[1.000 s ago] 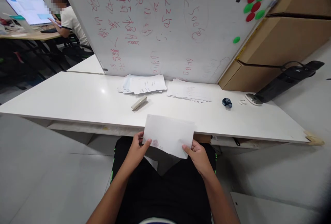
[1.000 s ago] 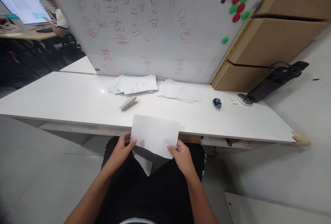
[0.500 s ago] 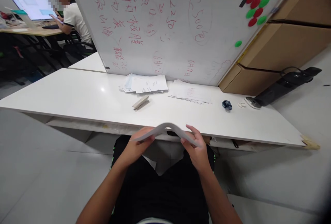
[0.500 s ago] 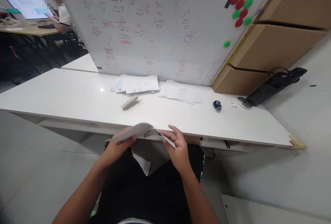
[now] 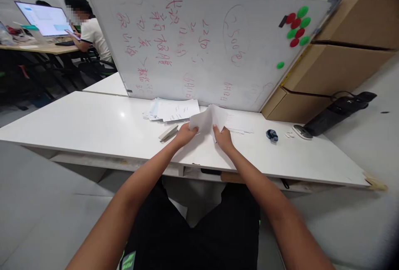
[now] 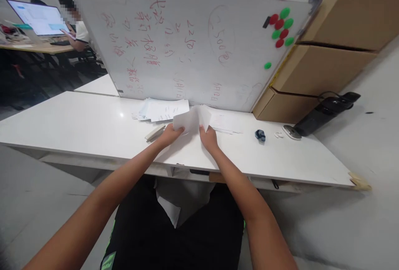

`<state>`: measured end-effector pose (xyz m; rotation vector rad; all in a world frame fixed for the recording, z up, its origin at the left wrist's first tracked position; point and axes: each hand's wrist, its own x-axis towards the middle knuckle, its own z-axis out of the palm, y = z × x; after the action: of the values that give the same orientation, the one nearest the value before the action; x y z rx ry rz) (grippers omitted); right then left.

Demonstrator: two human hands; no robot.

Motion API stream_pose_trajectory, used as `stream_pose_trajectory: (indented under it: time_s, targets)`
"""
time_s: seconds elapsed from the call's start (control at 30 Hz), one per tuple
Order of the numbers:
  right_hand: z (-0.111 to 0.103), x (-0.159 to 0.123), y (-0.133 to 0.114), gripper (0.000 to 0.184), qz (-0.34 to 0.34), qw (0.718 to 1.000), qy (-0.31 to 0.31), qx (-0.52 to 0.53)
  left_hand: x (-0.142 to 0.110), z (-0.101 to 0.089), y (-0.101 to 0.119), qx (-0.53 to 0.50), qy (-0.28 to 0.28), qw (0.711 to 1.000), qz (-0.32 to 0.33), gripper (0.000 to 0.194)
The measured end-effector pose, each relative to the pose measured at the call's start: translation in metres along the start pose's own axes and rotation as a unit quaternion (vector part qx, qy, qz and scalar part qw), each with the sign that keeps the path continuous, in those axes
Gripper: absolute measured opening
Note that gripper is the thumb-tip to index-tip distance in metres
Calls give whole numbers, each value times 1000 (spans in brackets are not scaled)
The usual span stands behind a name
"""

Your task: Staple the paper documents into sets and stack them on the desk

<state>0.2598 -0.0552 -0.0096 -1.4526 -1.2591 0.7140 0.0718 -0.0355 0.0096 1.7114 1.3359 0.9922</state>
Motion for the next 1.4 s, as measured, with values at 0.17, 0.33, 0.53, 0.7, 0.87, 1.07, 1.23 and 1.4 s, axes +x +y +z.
stream_pose_trajectory:
  time_s: [0.17, 0.33, 0.53, 0.7, 0.87, 1.07, 1.23, 1.4]
  targets:
    - [5, 9, 9, 47, 24, 999, 37, 12, 15, 1, -14, 3, 12, 1000, -10, 26]
    - [-1, 6, 7, 50, 34, 993, 77, 85, 16, 1, -22, -6, 5, 1000, -23, 23]
    - [1, 9, 9, 47, 38, 985, 65, 155, 13, 0, -12, -8, 39, 999, -1, 29]
    - [0, 14, 17, 44, 66, 980, 69, 175, -9, -15, 1, 49, 116, 987, 102, 60]
    - [-2, 16, 18, 41, 42, 987, 46, 145, -22, -45, -9, 324, 148, 933, 56, 41]
    - [-11, 13, 14, 35, 17, 1000, 14, -11, -15, -78, -42, 427, 88, 900, -15, 49]
    - [-28, 8, 13, 37, 126, 986, -90, 66, -11, -89, -49, 410, 63, 910, 17, 51]
    - [-43, 6, 8, 38, 206, 952, -180, 136, -14, -83, -51, 407, 58, 910, 56, 42]
